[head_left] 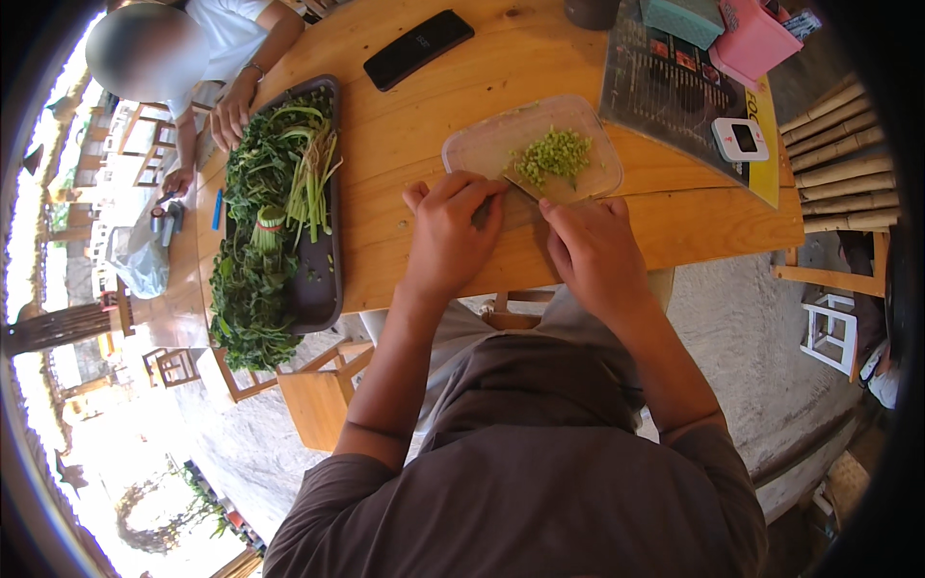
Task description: The person chops green leafy vegetables into small pieces using a knife on a plastic cutting board. They repeatedly pick up stems from a tray, chop them, and place the chopped pieces into a clear plastic container.
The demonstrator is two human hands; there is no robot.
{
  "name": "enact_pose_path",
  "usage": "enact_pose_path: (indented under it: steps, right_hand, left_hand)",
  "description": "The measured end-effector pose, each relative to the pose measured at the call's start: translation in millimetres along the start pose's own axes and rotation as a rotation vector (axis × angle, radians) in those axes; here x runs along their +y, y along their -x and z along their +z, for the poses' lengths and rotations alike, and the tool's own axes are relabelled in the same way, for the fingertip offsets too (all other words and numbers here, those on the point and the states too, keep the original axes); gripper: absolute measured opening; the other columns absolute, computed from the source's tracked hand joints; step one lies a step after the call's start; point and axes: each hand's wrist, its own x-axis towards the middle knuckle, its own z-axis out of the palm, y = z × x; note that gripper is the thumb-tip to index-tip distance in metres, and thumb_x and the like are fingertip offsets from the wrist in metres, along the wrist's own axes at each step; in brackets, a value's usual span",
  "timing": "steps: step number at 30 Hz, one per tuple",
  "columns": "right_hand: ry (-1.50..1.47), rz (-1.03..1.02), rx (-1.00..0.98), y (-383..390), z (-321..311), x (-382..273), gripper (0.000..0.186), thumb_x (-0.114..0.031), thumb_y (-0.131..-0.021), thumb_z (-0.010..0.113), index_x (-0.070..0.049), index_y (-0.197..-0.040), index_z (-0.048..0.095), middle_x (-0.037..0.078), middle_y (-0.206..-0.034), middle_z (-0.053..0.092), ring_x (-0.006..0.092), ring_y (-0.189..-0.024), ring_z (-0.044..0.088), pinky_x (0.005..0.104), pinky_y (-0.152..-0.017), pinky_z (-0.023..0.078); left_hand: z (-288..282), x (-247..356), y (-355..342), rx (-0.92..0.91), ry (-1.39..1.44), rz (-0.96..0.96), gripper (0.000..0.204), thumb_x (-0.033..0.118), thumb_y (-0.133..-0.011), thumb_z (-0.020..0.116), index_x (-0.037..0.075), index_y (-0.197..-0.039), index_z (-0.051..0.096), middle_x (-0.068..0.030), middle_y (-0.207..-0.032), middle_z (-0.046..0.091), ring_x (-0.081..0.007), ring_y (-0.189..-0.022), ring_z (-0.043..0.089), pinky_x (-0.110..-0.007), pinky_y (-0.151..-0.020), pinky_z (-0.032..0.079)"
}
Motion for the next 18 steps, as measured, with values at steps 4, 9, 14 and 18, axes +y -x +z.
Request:
enact_pose_path:
  steps: [4, 9, 14, 18]
  right_hand:
    - [0.001, 0.012, -0.012, -1.1, 2.3, 0.4, 0.040, -0.007, -0.092, 0.080, -0.004, -0.131, 0.071, 0.004, -0.084, 0.066, 0.0248, -0.083, 0.066, 0.0448, -0.088, 0.043]
    - [-0.065, 0.051, 0.067, 7.9, 6.1, 3.6, 0.038, -0.005, -0.091, 0.080, -0.004, -0.128, 0.071, 0.004, -0.084, 0.066, 0.0248, -0.083, 0.067, 0.0440, -0.088, 0.044]
    - [-0.113, 0.007, 0.070, 3.9, 3.9, 1.9, 0.036, -0.006, -0.092, 0.079, -0.005, -0.127, 0.071, 0.004, -0.084, 0.066, 0.0246, -0.083, 0.067, 0.0437, -0.089, 0.045]
    - [-0.063, 0.023, -0.005, 1.6, 0.0, 0.4, 0.035, -0.009, -0.096, 0.076, -0.006, -0.131, 0.071, 0.004, -0.084, 0.066, 0.0249, -0.084, 0.067, 0.0445, -0.091, 0.044]
  left_hand:
    - [0.2, 0.0, 0.1, -0.009, 0.015, -0.019, 0.010, 0.010, -0.094, 0.082, 0.015, -0.102, 0.084, -0.0002, -0.096, 0.076, -0.0183, -0.071, 0.066, -0.041, -0.093, 0.038]
    - [0.3, -0.9, 0.3, 0.004, 0.034, -0.037, 0.009, 0.011, -0.094, 0.083, 0.015, -0.102, 0.083, 0.0005, -0.089, 0.074, -0.0169, -0.070, 0.065, -0.042, -0.093, 0.038]
    - [-1.0, -0.1, 0.5, 0.014, 0.078, -0.094, 0.014, 0.012, -0.094, 0.084, 0.015, -0.104, 0.075, 0.0037, -0.078, 0.071, -0.0147, -0.066, 0.063, -0.042, -0.094, 0.039]
    - [0.0, 0.1, 0.1, 0.009, 0.078, -0.083, 0.020, 0.013, -0.094, 0.085, 0.015, -0.104, 0.068, 0.0045, -0.078, 0.071, -0.0144, -0.065, 0.062, -0.042, -0.095, 0.039]
